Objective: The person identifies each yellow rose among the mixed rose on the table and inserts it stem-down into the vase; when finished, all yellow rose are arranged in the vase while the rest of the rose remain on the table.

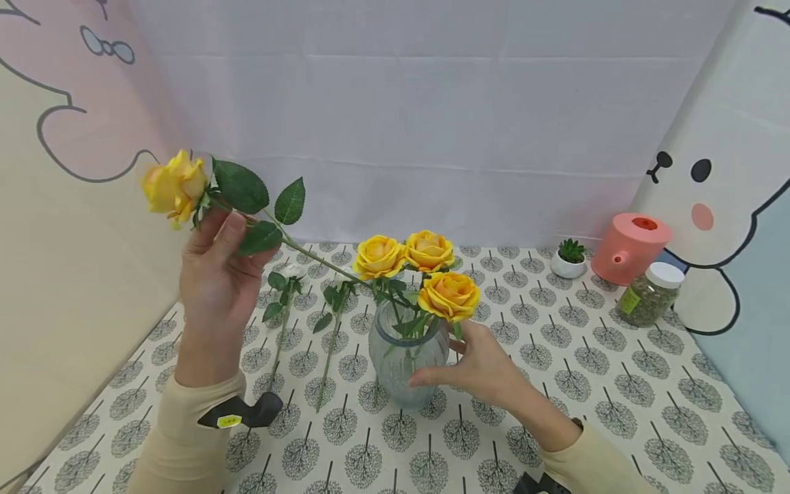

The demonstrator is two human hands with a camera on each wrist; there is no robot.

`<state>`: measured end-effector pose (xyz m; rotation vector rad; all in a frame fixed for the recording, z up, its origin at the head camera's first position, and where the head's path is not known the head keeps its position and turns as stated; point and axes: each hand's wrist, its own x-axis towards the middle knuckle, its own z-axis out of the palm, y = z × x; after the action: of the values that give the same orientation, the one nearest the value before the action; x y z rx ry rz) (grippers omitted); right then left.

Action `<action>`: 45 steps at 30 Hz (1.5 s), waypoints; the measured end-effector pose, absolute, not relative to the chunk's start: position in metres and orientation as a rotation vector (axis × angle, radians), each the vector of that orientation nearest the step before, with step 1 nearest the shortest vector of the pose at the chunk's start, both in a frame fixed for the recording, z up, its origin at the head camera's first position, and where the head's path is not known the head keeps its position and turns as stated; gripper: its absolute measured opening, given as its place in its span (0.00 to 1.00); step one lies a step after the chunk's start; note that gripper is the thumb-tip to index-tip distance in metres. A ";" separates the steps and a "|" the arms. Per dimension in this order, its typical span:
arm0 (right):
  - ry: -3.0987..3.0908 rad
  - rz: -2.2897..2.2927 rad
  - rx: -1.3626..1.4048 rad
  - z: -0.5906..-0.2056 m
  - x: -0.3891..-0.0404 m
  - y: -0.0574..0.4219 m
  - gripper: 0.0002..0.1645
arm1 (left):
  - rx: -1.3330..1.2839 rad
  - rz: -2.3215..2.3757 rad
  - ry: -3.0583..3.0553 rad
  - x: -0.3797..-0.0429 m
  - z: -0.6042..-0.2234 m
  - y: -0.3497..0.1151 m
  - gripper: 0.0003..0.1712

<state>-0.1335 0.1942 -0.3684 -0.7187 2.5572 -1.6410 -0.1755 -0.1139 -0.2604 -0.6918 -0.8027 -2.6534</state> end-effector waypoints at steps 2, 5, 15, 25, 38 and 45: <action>2.552 -1.646 -0.721 -0.369 -0.134 0.194 0.54 | -0.741 -2.636 -0.828 -0.174 -0.262 -0.112 0.07; 2.547 -1.650 -0.731 -0.369 -0.134 0.193 0.54 | -0.805 -2.628 -0.843 -0.172 -0.265 -0.108 0.05; 2.514 -1.694 -0.731 -0.369 -0.134 0.195 0.66 | -0.933 -2.502 -0.855 -0.166 -0.267 -0.097 0.14; 2.522 -1.722 -0.739 -0.369 -0.134 0.194 0.66 | -0.857 -2.489 -1.149 -0.178 -0.281 -0.080 0.05; 2.650 -1.648 -0.809 -0.369 -0.135 0.195 0.58 | -0.801 -2.527 -1.385 -0.187 -0.295 -0.064 0.11; 2.559 -1.711 -0.797 -0.369 -0.135 0.194 0.58 | -0.789 -2.477 -1.553 -0.188 -0.299 -0.060 0.28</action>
<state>-0.1355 0.1944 -0.3693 -0.7972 2.5589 -1.7107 -0.1881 -0.0605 -0.2989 -0.7889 -1.5526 -2.4771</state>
